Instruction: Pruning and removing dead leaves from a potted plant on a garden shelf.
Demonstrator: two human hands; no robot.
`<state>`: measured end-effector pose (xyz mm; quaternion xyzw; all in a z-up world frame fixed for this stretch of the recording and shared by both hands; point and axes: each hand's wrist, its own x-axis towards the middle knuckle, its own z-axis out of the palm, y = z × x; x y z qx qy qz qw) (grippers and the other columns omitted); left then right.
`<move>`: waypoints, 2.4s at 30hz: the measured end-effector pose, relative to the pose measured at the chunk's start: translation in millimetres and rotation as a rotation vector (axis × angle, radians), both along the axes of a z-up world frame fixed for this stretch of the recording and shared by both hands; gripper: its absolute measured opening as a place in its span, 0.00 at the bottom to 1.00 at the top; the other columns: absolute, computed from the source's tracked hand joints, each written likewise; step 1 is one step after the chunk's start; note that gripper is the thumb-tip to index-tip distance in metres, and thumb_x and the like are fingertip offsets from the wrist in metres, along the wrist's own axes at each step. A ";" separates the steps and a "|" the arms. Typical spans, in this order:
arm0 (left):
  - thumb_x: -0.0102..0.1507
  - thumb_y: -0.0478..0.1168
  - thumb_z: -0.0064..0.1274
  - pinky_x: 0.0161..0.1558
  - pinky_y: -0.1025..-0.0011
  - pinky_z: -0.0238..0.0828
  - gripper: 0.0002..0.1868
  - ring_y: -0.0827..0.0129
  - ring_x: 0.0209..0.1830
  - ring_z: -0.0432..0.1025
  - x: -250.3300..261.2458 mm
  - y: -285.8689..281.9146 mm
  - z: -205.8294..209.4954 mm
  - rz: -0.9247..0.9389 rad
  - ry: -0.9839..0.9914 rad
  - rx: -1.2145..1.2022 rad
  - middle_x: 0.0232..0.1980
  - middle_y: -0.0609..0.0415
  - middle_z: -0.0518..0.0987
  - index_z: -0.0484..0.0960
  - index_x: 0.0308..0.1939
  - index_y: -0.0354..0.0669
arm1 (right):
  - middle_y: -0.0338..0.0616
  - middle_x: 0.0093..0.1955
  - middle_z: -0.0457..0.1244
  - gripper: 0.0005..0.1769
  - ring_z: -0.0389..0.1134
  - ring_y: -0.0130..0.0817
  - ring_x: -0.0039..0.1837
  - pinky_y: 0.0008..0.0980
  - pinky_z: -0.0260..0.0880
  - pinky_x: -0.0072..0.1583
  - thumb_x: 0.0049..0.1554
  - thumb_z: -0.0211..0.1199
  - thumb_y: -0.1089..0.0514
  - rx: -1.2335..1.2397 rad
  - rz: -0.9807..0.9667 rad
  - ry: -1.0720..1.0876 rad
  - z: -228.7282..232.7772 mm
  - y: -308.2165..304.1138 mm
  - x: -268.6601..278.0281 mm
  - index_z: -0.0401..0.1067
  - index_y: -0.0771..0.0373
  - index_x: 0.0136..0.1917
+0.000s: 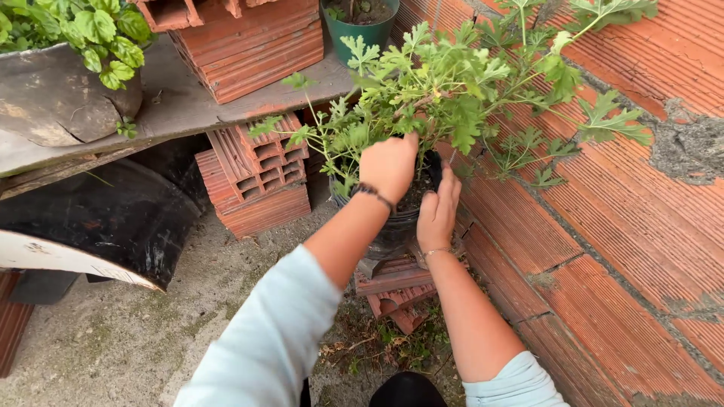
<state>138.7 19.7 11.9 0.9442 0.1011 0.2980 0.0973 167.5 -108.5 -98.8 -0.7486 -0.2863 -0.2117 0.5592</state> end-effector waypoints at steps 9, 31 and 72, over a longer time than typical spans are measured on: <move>0.66 0.38 0.45 0.29 0.56 0.78 0.08 0.53 0.29 0.82 45.6 20.5 -8.1 0.060 0.112 0.143 0.31 0.47 0.85 0.79 0.44 0.43 | 0.60 0.77 0.52 0.32 0.54 0.57 0.77 0.47 0.52 0.77 0.61 0.42 0.58 -0.004 -0.009 0.034 9.9 1.3 -7.0 0.54 0.69 0.78; 0.64 0.29 0.48 0.46 0.57 0.75 0.12 0.46 0.46 0.75 -57.9 -17.0 30.8 -0.177 -0.461 -0.374 0.50 0.39 0.76 0.77 0.52 0.36 | 0.59 0.76 0.53 0.33 0.56 0.57 0.76 0.46 0.54 0.76 0.60 0.43 0.59 -0.015 -0.026 0.020 8.5 0.2 -7.2 0.54 0.66 0.78; 0.65 0.32 0.55 0.37 0.67 0.77 0.06 0.62 0.29 0.79 -32.7 23.3 9.6 -0.209 -0.395 -0.660 0.39 0.49 0.81 0.85 0.44 0.41 | 0.57 0.74 0.55 0.32 0.57 0.54 0.75 0.45 0.54 0.75 0.59 0.42 0.59 -0.001 -0.065 0.049 11.2 1.0 -7.1 0.57 0.65 0.77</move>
